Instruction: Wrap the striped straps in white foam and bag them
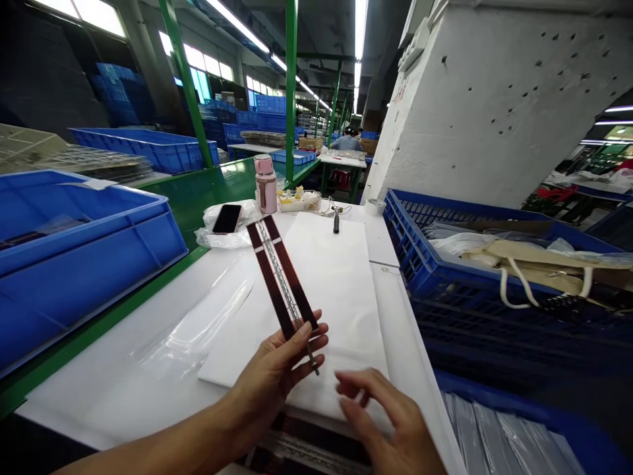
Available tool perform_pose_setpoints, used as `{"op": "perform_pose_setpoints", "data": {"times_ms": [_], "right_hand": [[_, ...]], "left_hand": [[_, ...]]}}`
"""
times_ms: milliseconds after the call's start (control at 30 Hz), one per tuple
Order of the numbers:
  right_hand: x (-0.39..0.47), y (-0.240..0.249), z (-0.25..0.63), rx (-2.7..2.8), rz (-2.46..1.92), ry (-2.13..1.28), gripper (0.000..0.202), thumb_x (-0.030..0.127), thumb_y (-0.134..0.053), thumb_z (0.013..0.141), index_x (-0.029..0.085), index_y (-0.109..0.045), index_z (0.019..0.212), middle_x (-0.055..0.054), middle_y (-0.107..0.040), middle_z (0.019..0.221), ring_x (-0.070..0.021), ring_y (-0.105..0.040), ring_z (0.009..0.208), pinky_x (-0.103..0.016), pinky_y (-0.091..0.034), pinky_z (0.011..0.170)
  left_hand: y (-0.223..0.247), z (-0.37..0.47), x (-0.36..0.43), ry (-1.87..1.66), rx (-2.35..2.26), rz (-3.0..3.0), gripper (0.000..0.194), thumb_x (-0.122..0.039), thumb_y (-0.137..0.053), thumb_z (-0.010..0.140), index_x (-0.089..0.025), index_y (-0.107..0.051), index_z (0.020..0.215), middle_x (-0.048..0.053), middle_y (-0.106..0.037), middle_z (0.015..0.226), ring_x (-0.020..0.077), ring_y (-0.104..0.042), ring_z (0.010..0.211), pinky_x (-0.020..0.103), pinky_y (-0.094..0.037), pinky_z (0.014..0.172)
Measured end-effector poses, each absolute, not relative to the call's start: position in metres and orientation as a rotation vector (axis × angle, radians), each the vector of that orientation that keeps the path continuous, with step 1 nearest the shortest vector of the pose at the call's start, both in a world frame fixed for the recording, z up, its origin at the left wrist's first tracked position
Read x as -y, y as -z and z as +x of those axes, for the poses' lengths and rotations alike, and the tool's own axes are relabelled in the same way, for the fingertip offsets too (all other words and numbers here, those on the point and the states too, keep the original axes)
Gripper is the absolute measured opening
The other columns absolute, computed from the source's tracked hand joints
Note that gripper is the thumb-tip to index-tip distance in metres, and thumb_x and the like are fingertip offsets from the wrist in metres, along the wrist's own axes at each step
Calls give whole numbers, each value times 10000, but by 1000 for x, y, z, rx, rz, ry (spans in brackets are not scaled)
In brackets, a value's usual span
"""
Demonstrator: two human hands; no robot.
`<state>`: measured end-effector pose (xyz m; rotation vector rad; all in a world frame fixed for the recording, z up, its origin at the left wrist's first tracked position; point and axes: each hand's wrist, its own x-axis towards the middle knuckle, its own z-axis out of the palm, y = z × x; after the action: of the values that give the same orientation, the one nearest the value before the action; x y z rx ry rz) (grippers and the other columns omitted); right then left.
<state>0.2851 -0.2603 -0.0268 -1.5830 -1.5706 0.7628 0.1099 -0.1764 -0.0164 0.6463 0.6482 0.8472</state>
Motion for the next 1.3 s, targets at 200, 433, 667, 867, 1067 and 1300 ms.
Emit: {"op": "perform_pose_setpoints", "data": {"times_ms": [200,433,667,867,1067,1300], "right_hand": [[198,8,248,1462,-1279,-1122,287,421,-477,924,186,-572,788,13,-506,658,-141,-481,646,-259,-410,633],[163,18,304,1505,-1325,-1070,351,404,-352,974,176,-590,851,11,-457,644,-150,-463,680,-288,-377,688],[93,24,368,1651,-1483,-774,369,509,-505,856,184,-680,856,-30,-554,778,-192,-499,772,-320,-381,747],[65,58,407,1560,-1647,-502,376,479,-476,904,147,-642,963,-78,-624,1006,-216,-550,971,-415,-387,900],[71,68,412,1567,-1682,-378,288,415,-557,872,139,-636,897,-54,-645,898,-181,-582,811,-363,-446,779],[127,35,343,1669,-1620,-505,258,392,-500,889,179,-647,893,-29,-624,788,-175,-544,712,-296,-401,657]], "left_hand": [[16,122,167,-872,-602,918,383,-457,-539,873,-159,-615,1102,27,-575,753,143,-543,736,311,-449,782],[25,76,144,-604,-650,1804,256,-329,-513,890,-245,-626,1104,44,-611,1076,193,-539,1005,321,-433,890],[37,56,139,-483,-603,2564,210,-166,-461,877,-237,-606,1011,28,-606,1040,179,-513,924,294,-446,811],[46,56,137,-506,-570,2572,229,-186,-419,904,-244,-574,1062,17,-598,1048,169,-508,933,304,-438,835],[41,55,132,-468,-538,2545,219,-184,-465,890,-258,-592,1051,-6,-608,1054,155,-522,950,279,-427,851],[15,44,114,-263,-423,2533,371,-188,-657,773,-251,-595,1134,14,-597,1110,191,-525,1009,301,-394,922]]}}
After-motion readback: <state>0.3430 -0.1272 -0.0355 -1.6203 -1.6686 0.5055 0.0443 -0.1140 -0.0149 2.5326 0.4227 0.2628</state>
